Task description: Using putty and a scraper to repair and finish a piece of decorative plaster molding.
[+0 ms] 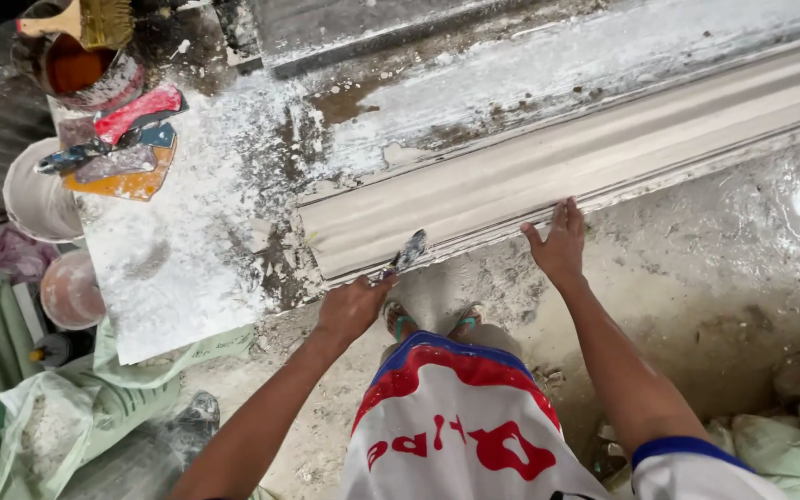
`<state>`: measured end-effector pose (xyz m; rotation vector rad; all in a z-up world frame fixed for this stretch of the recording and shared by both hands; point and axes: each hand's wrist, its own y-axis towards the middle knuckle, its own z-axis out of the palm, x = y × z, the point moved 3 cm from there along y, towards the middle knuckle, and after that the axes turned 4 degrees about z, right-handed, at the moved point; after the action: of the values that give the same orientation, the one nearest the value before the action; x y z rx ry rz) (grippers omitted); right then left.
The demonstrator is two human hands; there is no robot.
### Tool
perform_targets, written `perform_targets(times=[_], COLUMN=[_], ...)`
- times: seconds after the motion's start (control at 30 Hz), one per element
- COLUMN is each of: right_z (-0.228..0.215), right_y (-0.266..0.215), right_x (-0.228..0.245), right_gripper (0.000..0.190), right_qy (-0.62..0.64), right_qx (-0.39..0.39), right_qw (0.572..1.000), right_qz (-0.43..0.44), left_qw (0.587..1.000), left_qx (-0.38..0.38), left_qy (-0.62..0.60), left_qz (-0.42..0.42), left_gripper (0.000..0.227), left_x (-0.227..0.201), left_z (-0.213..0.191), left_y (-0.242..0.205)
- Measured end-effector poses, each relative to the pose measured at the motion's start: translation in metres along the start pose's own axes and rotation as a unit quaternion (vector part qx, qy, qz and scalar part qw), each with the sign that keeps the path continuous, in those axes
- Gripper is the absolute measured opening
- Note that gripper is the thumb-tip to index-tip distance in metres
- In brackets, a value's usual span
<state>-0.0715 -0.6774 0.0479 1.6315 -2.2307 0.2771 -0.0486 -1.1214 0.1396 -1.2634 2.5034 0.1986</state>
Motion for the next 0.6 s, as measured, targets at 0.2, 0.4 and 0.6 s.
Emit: perform_targets(times=[0.2,0.4,0.6], right_z=[-0.020,-0.022,-0.044], right_y=[0.004,0.005,0.005], right_x=[0.008,0.015,0.028], right_gripper=[0.092,0.076,0.066], right_qy=[-0.005,0.006,-0.002], right_qx=[-0.021,0.001,0.056], right_qw=[1.000,1.000,0.994], right_qz=[-0.021,0.009,0.090], left_qw=[0.996,0.950,0.998], left_qx=[0.090,0.168,0.005], left_qy=[0.028,-0.181,0.010], left_qz=[0.000,-0.191,0.055], left_gripper=[0.037,0.058,0.043], left_x=[0.018,-0.029,-0.022], left_z=[-0.029,0.071,0.006], left_y=[-0.012,0.062,0.024])
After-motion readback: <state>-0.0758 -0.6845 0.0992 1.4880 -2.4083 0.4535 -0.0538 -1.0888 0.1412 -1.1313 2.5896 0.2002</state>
